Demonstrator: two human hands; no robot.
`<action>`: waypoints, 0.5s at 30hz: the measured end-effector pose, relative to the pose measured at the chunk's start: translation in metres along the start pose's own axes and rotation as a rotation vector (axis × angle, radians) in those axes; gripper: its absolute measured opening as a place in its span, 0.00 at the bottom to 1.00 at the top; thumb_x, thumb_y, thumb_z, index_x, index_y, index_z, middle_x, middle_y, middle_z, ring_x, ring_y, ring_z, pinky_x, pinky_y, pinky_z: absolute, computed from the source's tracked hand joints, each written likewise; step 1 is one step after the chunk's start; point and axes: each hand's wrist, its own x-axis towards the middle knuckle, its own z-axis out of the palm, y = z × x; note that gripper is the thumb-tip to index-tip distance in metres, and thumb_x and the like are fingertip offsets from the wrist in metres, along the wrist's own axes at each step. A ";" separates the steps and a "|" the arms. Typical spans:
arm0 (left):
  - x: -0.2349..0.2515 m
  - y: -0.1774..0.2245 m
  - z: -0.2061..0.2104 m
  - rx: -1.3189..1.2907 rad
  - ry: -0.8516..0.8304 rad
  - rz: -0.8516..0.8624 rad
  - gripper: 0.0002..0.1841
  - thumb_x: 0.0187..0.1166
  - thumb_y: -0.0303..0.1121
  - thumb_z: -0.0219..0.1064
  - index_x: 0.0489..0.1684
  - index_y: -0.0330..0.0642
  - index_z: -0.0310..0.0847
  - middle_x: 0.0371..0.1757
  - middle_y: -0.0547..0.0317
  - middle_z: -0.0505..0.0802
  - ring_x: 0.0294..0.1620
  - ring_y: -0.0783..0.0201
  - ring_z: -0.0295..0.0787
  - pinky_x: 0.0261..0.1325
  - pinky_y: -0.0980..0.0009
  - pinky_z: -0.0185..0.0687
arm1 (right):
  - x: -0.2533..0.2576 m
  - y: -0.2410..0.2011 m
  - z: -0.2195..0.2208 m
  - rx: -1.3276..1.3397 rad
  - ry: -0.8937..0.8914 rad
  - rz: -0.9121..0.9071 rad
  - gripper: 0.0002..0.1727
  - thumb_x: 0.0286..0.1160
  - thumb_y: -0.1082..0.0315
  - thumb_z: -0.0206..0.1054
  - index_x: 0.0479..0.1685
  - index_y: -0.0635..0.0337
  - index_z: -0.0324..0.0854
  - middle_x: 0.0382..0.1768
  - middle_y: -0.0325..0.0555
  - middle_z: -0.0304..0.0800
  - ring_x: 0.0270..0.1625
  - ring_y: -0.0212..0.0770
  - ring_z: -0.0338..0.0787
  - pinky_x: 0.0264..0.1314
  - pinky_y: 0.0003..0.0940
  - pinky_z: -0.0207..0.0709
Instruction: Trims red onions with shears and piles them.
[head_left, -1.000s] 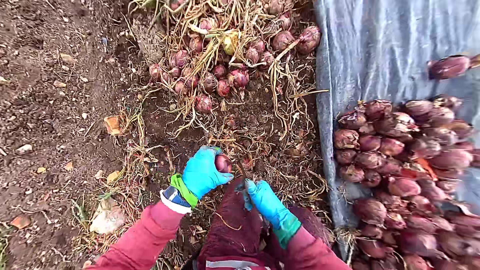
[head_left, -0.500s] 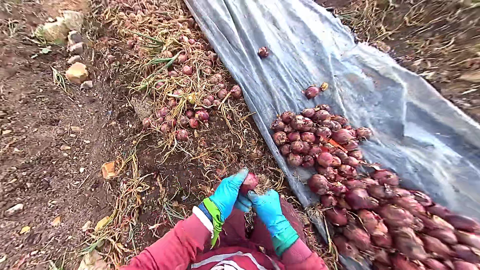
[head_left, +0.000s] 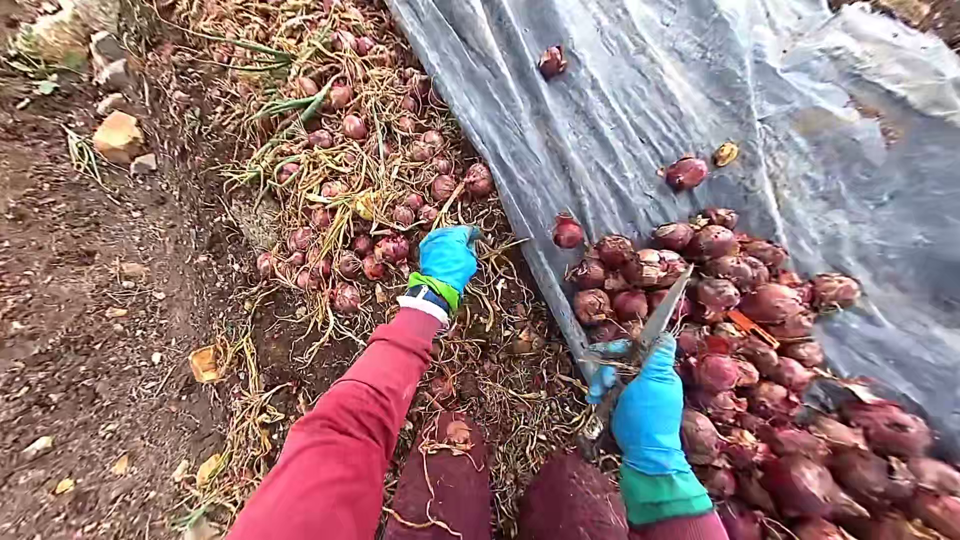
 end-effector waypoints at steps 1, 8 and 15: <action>0.024 -0.034 -0.002 0.063 -0.033 -0.111 0.17 0.78 0.36 0.65 0.61 0.65 0.91 0.61 0.60 0.96 0.68 0.53 0.90 0.71 0.41 0.81 | -0.003 0.017 0.002 -0.043 -0.026 0.085 0.44 0.88 0.31 0.26 0.46 0.55 0.82 0.13 0.44 0.77 0.11 0.43 0.79 0.14 0.47 0.81; 0.111 -0.174 0.024 0.611 -0.414 -0.168 0.38 0.62 0.28 0.80 0.79 0.38 0.74 0.76 0.27 0.78 0.62 0.26 0.86 0.54 0.27 0.85 | -0.053 0.102 0.014 -0.223 -0.285 0.471 0.45 0.91 0.35 0.29 0.49 0.61 0.88 0.15 0.49 0.82 0.12 0.45 0.81 0.16 0.44 0.83; 0.070 -0.127 -0.043 0.530 -0.545 -0.110 0.37 0.56 0.68 0.81 0.49 0.43 0.90 0.47 0.42 0.95 0.54 0.40 0.93 0.56 0.31 0.85 | -0.059 0.114 0.021 -0.036 -0.402 0.601 0.55 0.82 0.29 0.12 0.53 0.62 0.82 0.15 0.51 0.80 0.13 0.47 0.82 0.14 0.45 0.82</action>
